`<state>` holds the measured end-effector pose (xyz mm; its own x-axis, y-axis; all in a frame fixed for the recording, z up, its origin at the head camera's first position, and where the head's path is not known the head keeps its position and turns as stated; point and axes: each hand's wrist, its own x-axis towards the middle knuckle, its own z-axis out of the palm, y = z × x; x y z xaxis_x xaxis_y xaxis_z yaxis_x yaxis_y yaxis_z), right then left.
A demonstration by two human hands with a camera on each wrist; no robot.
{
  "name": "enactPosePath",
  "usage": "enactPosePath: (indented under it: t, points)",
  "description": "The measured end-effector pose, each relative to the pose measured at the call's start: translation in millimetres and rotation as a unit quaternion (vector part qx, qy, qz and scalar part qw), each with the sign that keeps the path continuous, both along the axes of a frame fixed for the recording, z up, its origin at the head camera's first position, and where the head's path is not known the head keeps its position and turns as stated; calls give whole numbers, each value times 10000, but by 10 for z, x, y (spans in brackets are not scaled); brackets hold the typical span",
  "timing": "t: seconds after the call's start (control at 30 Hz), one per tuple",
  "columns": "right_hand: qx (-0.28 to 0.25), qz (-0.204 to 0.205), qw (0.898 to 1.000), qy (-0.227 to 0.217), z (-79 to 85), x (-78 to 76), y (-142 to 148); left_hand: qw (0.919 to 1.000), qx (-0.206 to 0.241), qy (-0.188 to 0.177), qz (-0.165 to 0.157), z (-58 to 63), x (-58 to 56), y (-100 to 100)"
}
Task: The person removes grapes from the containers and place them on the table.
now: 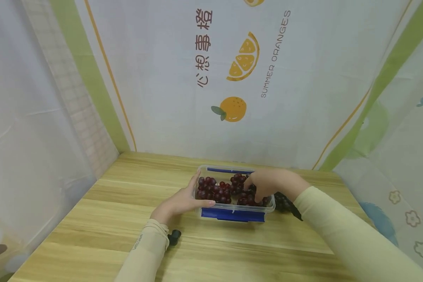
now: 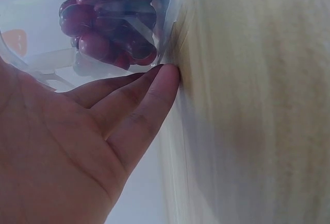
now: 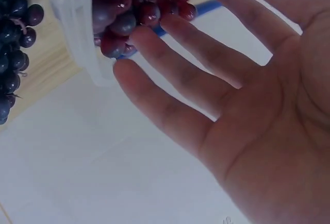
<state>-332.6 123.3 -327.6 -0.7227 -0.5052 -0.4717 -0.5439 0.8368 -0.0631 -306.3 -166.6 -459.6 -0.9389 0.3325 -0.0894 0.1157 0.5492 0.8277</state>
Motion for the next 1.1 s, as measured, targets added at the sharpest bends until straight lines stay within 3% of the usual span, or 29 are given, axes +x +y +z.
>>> enactPosePath:
  t: [0.27, 0.53, 0.87, 1.1]
  points:
    - [90, 52, 9998, -140, -76, 36, -62, 10000, -15, -20, 10, -1, -15, -3]
    - [171, -385, 9984, -374, -103, 32, -124, 10000, -30, -11, -5, 9, -1, -19]
    - [470, -113, 9986, -214, -197, -20, -201, 10000, 20, 23, -41, 16, -8, -14]
    - [358, -262, 9988, -184, -262, -51, -225, 10000, -11, 11, -23, 10, -3, -6]
